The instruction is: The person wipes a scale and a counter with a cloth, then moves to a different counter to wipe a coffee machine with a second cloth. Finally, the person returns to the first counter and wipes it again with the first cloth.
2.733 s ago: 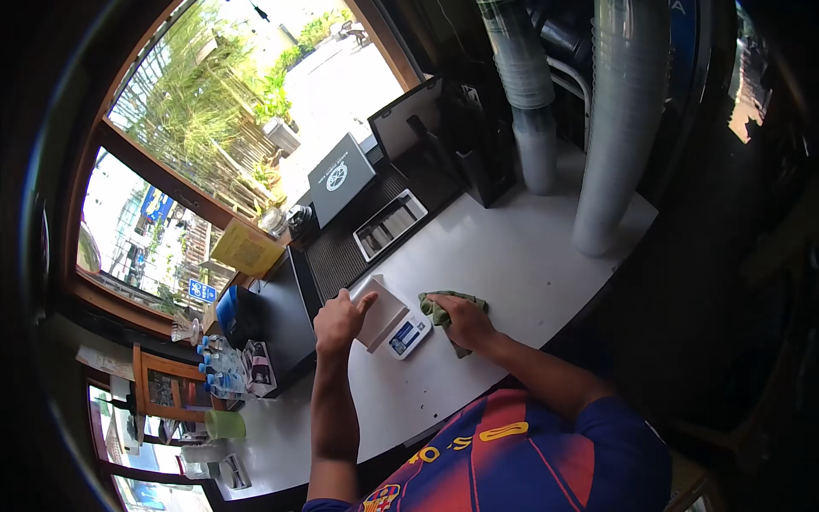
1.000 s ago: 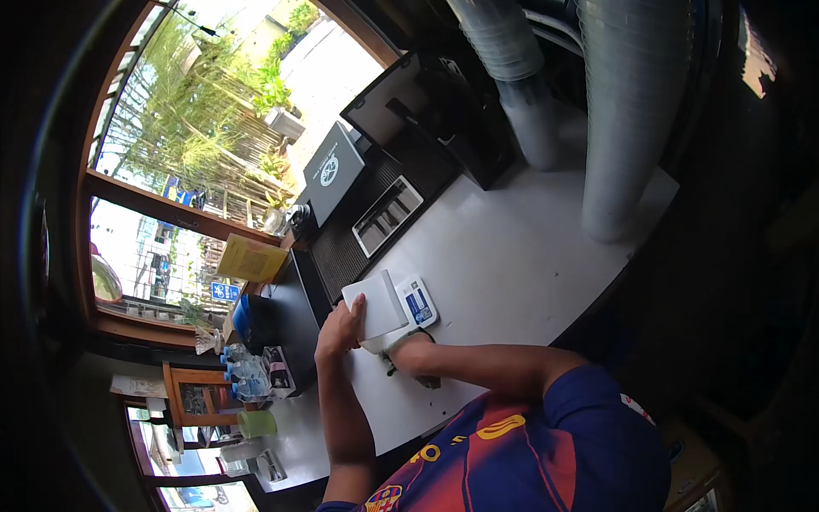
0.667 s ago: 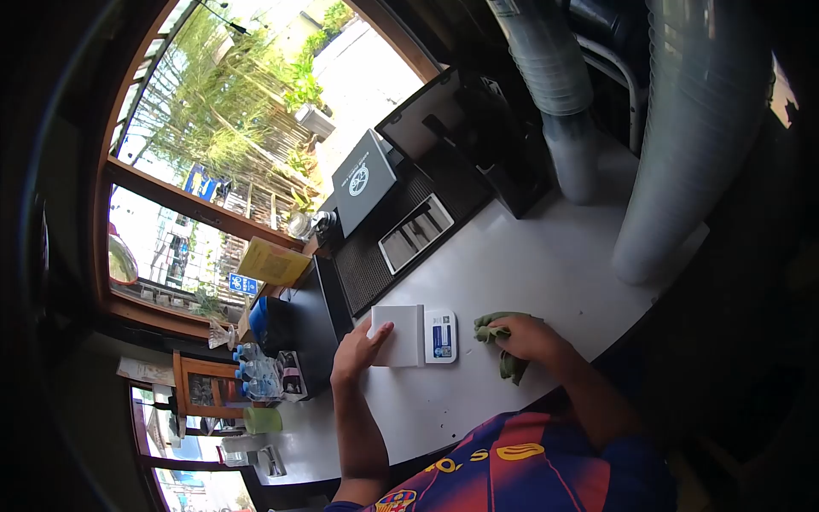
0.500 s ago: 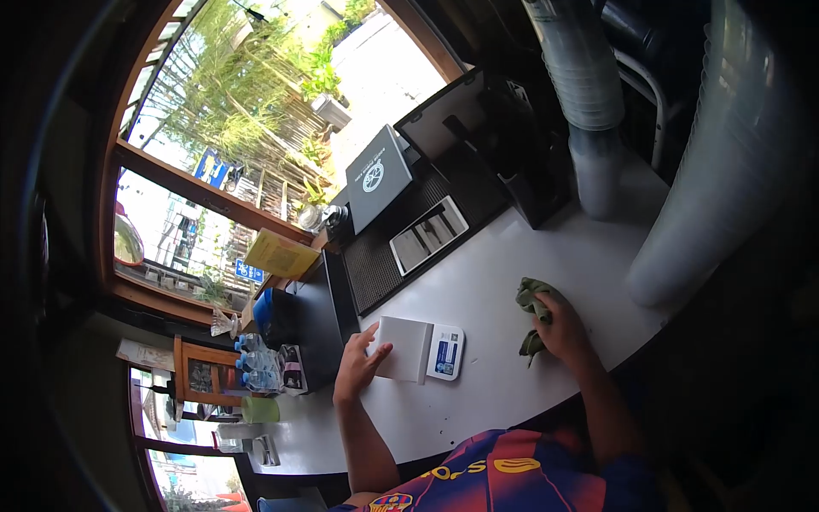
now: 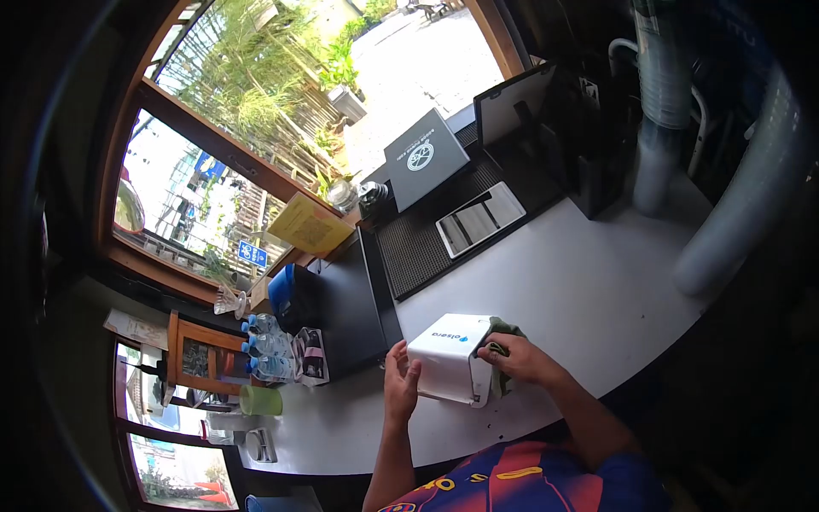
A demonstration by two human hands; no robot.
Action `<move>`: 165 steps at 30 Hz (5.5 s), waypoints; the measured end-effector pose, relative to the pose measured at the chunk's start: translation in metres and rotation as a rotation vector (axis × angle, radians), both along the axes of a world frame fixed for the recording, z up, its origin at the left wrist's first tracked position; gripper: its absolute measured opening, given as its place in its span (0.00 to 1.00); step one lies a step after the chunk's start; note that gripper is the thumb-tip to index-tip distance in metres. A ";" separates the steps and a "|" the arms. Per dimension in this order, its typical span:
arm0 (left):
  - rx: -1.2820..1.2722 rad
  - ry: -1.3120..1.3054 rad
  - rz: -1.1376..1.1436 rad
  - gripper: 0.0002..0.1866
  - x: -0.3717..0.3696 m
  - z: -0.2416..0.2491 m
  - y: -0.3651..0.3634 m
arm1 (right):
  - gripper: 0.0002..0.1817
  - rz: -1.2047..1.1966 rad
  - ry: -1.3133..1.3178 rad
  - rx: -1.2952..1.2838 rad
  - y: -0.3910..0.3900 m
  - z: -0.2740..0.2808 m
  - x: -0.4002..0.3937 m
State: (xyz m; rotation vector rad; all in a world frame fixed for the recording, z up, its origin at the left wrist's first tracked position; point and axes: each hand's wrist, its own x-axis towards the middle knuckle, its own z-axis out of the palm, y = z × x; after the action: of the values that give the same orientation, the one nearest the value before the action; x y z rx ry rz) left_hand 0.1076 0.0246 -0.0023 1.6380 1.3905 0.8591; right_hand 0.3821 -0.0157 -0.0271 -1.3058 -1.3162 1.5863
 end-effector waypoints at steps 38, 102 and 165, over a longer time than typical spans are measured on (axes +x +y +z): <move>0.339 -1.003 0.151 0.29 -0.304 0.168 -0.018 | 0.34 0.152 -1.145 0.669 0.211 0.018 -0.280; -0.044 -0.989 0.554 0.34 -0.464 -0.006 -0.108 | 0.13 0.834 -1.333 1.339 0.208 0.145 -0.401; 0.698 0.031 0.710 0.13 -0.557 -0.092 -0.273 | 0.21 0.540 -1.237 1.048 0.124 -0.007 -0.742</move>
State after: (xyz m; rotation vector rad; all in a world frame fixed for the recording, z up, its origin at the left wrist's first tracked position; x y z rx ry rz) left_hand -0.4498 -0.2488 -0.0938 1.6266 1.8585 1.9010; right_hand -0.3595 0.1083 -0.0342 -1.1780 -2.8332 -0.0799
